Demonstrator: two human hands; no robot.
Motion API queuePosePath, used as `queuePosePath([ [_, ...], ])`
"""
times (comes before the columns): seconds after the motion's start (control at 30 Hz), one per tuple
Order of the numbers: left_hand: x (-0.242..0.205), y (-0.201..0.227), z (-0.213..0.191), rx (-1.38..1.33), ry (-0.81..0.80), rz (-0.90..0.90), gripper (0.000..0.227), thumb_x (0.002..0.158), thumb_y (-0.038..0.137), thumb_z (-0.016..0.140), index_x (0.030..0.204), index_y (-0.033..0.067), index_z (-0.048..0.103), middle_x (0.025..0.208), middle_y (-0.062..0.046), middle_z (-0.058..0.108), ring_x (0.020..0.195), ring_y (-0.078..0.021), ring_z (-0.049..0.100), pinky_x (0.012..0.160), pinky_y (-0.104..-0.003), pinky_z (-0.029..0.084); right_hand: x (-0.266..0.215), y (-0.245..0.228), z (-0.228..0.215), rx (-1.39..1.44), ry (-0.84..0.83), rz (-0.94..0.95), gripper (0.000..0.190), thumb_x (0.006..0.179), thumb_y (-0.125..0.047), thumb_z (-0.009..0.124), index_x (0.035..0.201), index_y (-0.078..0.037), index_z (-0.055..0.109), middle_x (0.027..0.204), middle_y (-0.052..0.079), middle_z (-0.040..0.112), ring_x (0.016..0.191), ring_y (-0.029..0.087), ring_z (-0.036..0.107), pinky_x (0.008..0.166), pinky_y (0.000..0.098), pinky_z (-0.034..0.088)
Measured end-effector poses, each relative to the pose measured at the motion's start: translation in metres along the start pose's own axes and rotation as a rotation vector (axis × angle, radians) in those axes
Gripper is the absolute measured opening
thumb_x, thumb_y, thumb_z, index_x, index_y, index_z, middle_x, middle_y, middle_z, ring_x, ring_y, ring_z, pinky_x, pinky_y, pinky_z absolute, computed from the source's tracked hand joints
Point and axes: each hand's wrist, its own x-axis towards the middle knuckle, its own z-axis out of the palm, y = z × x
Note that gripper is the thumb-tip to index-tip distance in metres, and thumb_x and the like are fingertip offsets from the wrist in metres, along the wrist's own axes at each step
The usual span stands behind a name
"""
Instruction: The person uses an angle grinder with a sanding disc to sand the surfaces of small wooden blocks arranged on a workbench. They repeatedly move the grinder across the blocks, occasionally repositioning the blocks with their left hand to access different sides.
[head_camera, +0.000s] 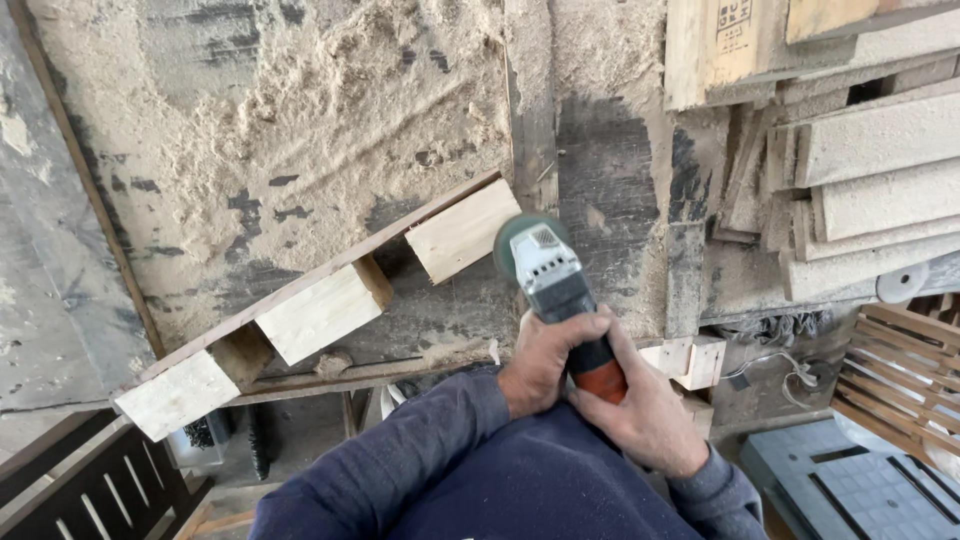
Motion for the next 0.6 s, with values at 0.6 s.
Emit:
queuePosePath([
  [0.6, -0.012, -0.002, -0.001, 0.091, -0.004, -0.018, 0.036, 0.088, 0.019, 0.077, 0.113, 0.0015, 0.058, 0.101, -0.012, 0.064, 0.094, -0.0245, 0.068, 0.085, -0.049, 0.063, -0.008, 0.019, 0.024, 0.118, -0.018, 0.258, 0.110, 0.080, -0.033, 0.075, 0.166, -0.015, 0.011, 0.114, 0.023, 0.072, 0.097, 0.038, 0.080, 0.086, 0.0472, 0.067],
])
